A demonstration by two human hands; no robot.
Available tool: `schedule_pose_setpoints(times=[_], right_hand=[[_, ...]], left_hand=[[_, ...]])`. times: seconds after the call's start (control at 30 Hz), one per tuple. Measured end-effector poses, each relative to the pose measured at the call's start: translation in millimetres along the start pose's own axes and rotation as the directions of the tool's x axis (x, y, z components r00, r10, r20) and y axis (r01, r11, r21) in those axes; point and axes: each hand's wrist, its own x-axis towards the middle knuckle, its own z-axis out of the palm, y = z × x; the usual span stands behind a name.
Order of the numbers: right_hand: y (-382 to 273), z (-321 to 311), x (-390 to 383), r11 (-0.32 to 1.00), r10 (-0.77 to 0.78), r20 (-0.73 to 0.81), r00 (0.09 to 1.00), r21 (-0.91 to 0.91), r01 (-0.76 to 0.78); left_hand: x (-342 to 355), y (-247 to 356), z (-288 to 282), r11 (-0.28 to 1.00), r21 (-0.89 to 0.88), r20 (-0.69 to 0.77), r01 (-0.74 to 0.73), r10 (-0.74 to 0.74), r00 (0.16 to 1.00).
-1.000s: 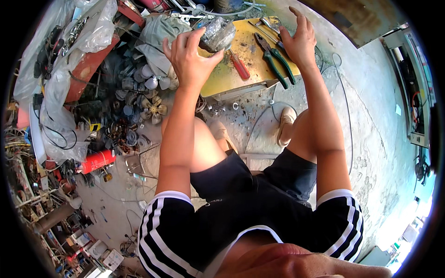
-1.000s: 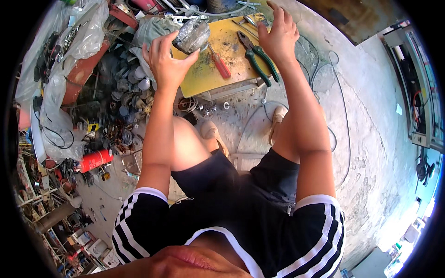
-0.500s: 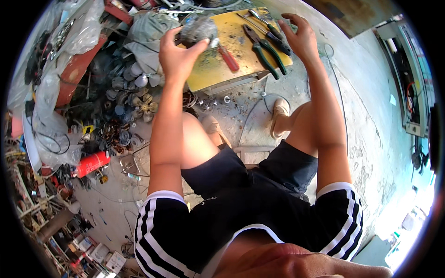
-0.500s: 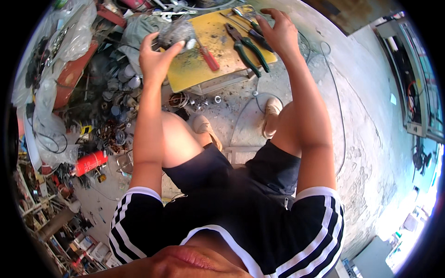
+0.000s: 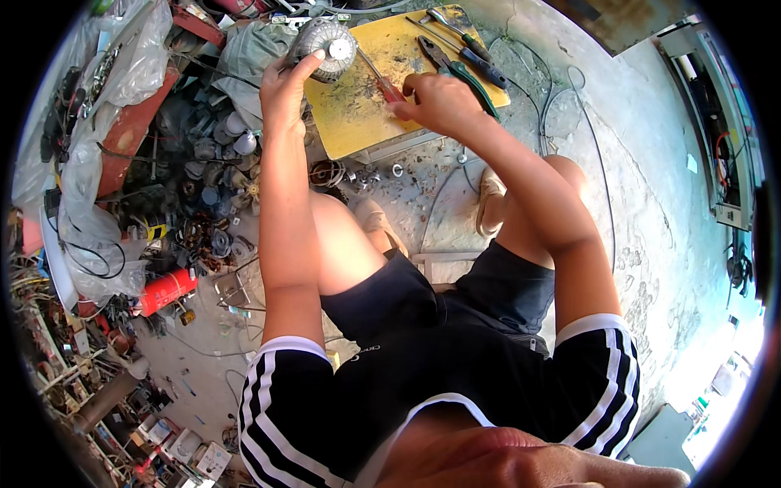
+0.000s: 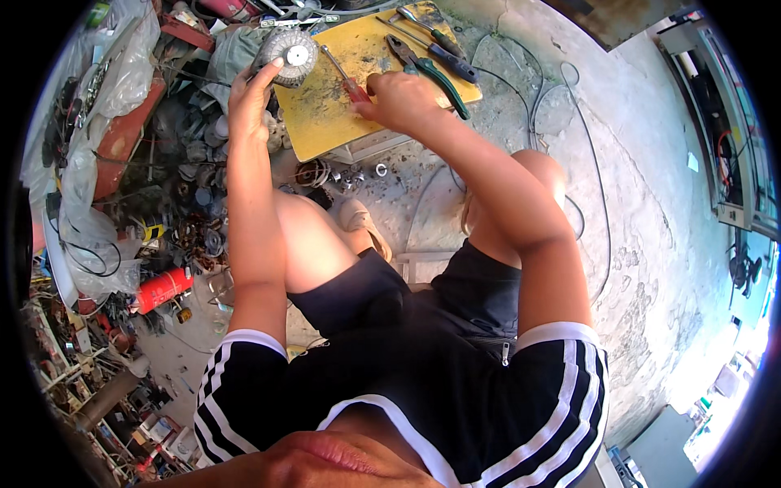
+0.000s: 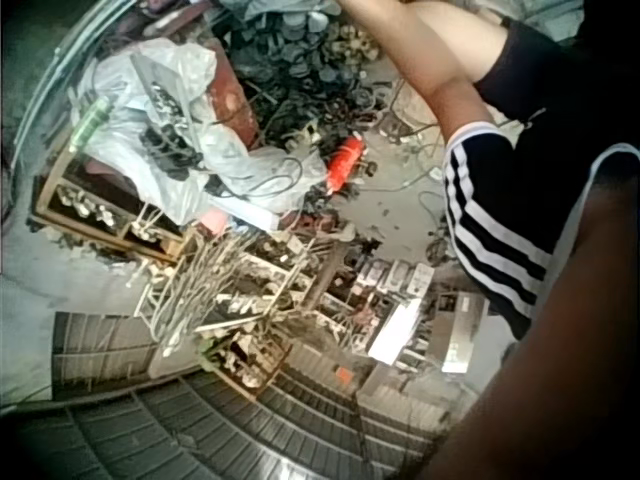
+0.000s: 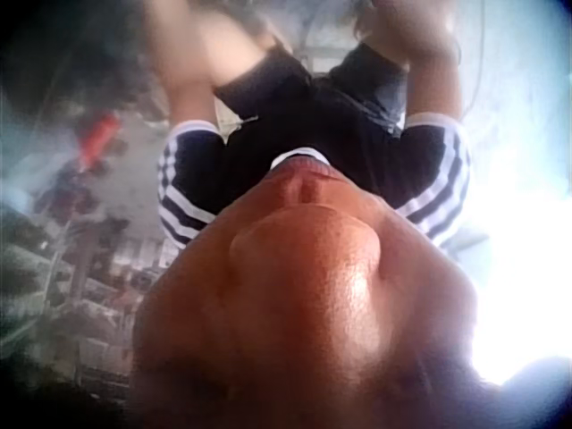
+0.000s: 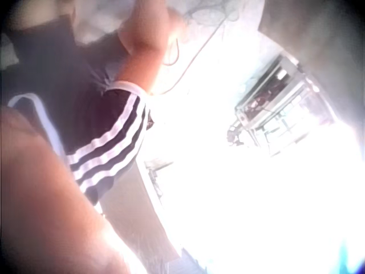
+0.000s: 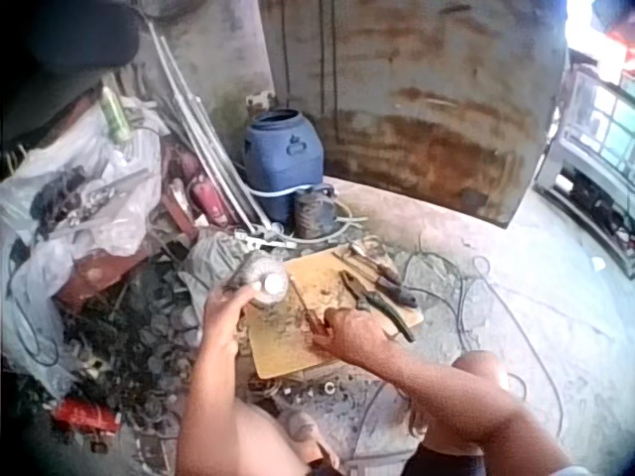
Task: The person cleans and assembles parts of a small motor or mechanical assembly by hand, using a screwdriver to tighten components and picking up various small metal pieces from a workbench.
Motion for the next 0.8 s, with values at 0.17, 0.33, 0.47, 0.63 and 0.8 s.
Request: schedule_pose_setpoints(times=[0.17,0.33,0.47,0.63,0.8], right_hand=[[-9.7,16.5,15.0,0.995,0.081,0.027,0.996,0.048,-0.083],[2.9,8.4,20.2,0.966,0.139,-0.018,0.99,0.224,-0.131],[33.0,-19.0,8.0,0.981,0.148,-0.137,0.979,0.145,-0.128],[64.5,-41.5,-20.4,0.975,0.223,-0.024,0.975,0.001,-0.223],[73.5,-48.5,-22.3,0.971,0.24,0.002,0.971,0.007,-0.24]], left_hand=[[-14.1,7.4,19.7,0.976,0.125,-0.043,-0.179,0.186,0.982],[-17.5,8.8,18.0,0.821,0.529,-0.006,-0.216,0.259,0.966],[-26.6,19.5,16.2,0.442,0.752,0.265,-0.49,0.478,0.837],[-30.7,22.9,16.5,0.226,0.696,0.574,-0.682,0.396,0.717],[-32.5,21.8,29.0,0.191,0.657,0.682,-0.73,0.264,0.682]])
